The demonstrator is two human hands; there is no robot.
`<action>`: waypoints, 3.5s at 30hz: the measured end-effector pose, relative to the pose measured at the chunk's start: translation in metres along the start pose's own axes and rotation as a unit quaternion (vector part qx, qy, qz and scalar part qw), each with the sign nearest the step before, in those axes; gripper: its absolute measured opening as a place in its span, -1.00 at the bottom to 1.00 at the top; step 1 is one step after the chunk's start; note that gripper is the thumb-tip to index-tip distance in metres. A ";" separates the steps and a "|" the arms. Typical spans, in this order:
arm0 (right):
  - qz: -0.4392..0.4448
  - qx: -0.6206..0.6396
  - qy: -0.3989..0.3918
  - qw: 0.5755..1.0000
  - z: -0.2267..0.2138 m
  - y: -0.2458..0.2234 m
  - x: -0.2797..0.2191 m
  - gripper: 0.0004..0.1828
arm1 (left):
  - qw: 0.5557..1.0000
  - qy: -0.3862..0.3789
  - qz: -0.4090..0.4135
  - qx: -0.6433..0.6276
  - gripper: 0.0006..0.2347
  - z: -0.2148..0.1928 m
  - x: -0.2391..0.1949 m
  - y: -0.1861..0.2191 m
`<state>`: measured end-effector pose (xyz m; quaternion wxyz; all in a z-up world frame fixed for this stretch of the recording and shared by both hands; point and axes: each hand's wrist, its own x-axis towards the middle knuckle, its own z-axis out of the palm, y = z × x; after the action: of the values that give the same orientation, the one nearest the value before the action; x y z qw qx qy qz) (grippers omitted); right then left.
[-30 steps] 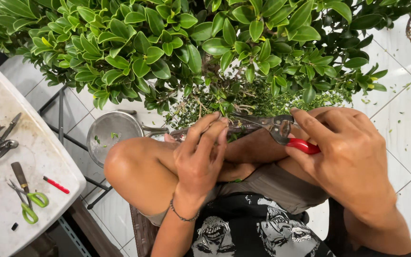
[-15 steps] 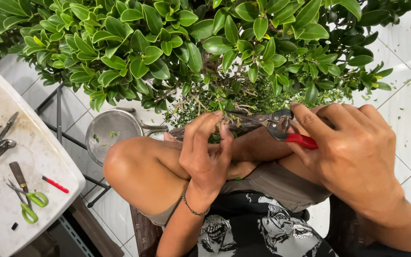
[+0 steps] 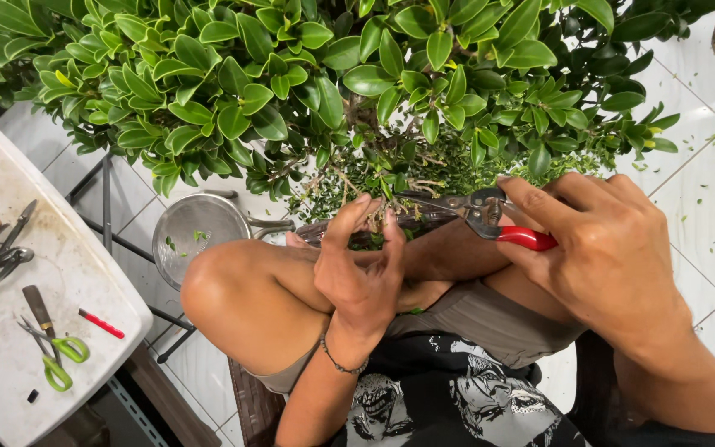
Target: The person sits cross-legged and uses red-handled pruning shears to trim small branches and leaves from a potted green plant. They hold branches with one hand while cutting with the other, and cuttings fall onto the floor.
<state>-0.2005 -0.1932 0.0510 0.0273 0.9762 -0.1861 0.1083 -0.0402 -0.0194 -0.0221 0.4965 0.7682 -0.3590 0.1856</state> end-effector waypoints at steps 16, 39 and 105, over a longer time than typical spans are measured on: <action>0.163 0.326 -0.127 0.923 -0.008 -0.018 -0.025 -0.71 | 0.996 -0.016 0.034 -0.076 -0.56 0.003 0.002 -0.006; 0.212 0.429 -0.043 0.877 0.064 -0.106 -0.033 -0.60 | 0.945 0.004 -0.166 -0.280 -0.56 0.000 0.019 0.013; 0.235 0.505 -0.039 0.830 0.052 -0.089 -0.042 -0.92 | 0.994 -0.055 0.076 -0.052 -0.73 -0.022 0.031 0.007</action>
<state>-0.1951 -0.1003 -0.0105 -0.5031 0.7841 -0.3299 0.1526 -0.0231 -0.0129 0.0119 0.4999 0.7206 -0.4524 0.1617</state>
